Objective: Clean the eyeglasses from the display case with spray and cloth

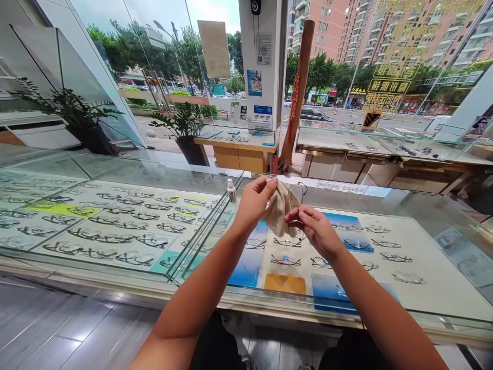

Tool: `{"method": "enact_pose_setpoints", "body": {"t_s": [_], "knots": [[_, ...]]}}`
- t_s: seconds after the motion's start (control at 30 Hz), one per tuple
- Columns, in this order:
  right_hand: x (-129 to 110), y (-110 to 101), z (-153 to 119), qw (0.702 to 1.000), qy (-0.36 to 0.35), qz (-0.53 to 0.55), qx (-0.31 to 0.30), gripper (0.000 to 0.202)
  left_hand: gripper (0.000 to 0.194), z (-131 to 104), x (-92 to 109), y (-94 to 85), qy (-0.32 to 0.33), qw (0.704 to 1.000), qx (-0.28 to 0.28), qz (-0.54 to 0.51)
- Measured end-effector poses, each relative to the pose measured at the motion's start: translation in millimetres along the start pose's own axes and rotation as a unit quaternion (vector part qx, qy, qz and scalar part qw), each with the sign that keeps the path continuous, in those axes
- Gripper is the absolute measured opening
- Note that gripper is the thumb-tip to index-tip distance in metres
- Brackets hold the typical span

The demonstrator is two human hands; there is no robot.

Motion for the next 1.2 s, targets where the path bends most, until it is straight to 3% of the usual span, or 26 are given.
{"method": "enact_pose_setpoints", "body": {"t_s": [0.1, 0.2, 0.37, 0.5, 0.73, 0.93, 1.1, 1.2], "knots": [[3.2, -6.2, 2.5, 1.0, 0.001, -0.012, 0.021, 0.031, 0.05, 3.8, -19.9, 12.4, -0.074, 0.995, -0.065, -0.024], [5.6, -12.3, 5.4, 0.999, 0.0, -0.029, 0.037, 0.033, 0.048, 4.8, -30.6, 19.2, -0.095, 0.99, -0.102, -0.035], [6.5, -17.4, 6.8, 0.997, -0.002, -0.057, 0.043, 0.033, 0.041, 6.7, -26.5, 11.1, -0.032, 0.998, -0.044, 0.012], [7.5, -15.5, 5.1, 0.998, 0.0, -0.057, 0.028, 0.034, 0.045, 7.4, -25.9, 7.6, -0.029, 0.999, -0.013, 0.028], [11.0, -17.2, 6.0, 0.998, 0.007, -0.047, 0.027, 0.032, 0.043, 6.3, -31.8, 14.8, -0.042, 0.998, -0.049, 0.01], [11.2, -22.1, 8.6, 0.998, 0.002, -0.057, 0.038, 0.036, 0.056, 0.3, -37.2, 29.4, -0.049, 0.993, -0.108, 0.013], [16.5, -20.3, 8.5, 0.998, 0.005, -0.057, 0.016, 0.034, 0.039, -4.4, -32.2, 33.5, -0.002, 0.995, -0.093, 0.036], [16.8, -16.7, 7.7, 0.998, 0.003, -0.059, -0.006, 0.031, 0.038, -4.9, -36.3, 32.1, -0.017, 0.997, -0.068, 0.018]]}}
Point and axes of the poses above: each hand's wrist, its own z-axis towards the middle knuckle, its own y-axis out of the palm, x = y × z, the point moved 8 cm from there along z, towards the middle knuckle, and after that the axes turned 11 degrees about -y, right-handed, at the moved point
